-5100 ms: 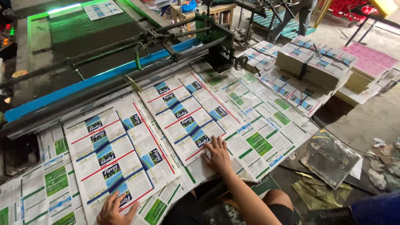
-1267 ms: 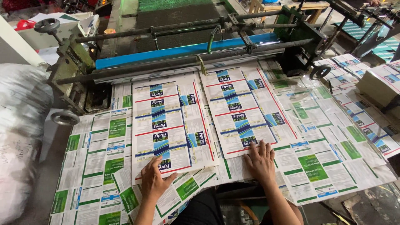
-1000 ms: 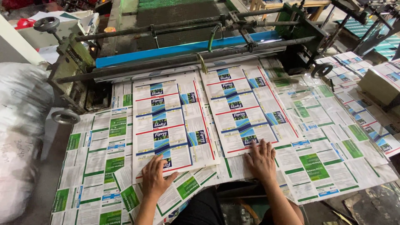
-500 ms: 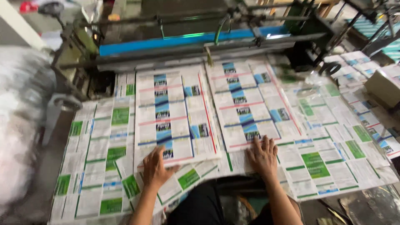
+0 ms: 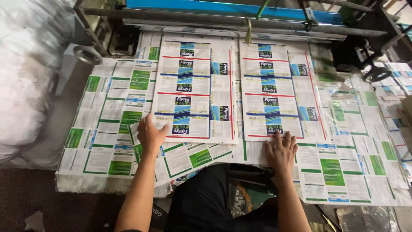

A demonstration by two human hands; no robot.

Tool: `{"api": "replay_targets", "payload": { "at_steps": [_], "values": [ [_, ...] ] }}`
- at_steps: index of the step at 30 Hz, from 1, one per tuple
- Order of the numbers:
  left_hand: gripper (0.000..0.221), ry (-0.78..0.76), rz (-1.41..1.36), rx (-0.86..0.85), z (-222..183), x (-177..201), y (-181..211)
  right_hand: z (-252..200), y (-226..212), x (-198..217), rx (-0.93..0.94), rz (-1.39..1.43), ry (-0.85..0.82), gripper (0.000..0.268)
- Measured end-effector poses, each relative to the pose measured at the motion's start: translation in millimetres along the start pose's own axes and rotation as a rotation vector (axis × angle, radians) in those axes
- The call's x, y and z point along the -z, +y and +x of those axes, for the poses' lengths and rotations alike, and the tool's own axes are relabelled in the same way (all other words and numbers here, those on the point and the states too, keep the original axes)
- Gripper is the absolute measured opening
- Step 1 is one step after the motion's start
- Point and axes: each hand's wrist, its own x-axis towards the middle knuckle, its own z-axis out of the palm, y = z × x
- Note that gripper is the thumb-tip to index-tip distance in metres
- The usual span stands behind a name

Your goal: Operating a screen printing machine to print product labels on sheets of paper.

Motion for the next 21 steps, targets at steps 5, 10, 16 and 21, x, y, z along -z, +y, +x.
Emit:
{"api": "replay_targets", "payload": {
  "at_steps": [5, 10, 16, 21],
  "values": [
    [0.095, -0.205, 0.126, 0.324, 13.8, -7.6, -2.9, -0.3, 1.8, -0.9, 0.014, 0.012, 0.009, 0.071],
    [0.095, -0.298, 0.138, 0.438, 26.4, 0.8, 4.3, -0.9, 1.1, -0.4, 0.012, 0.001, 0.013, 0.070],
    [0.092, -0.369, 0.155, 0.497, 34.0, 2.6, 5.4, -1.2, -3.1, 5.4, 0.004, 0.015, 0.012, 0.069],
    [0.095, -0.313, 0.165, 0.477, 33.7, -4.9, 1.2, -1.8, -2.6, 4.4, 0.014, 0.016, 0.014, 0.070]
  ]
}}
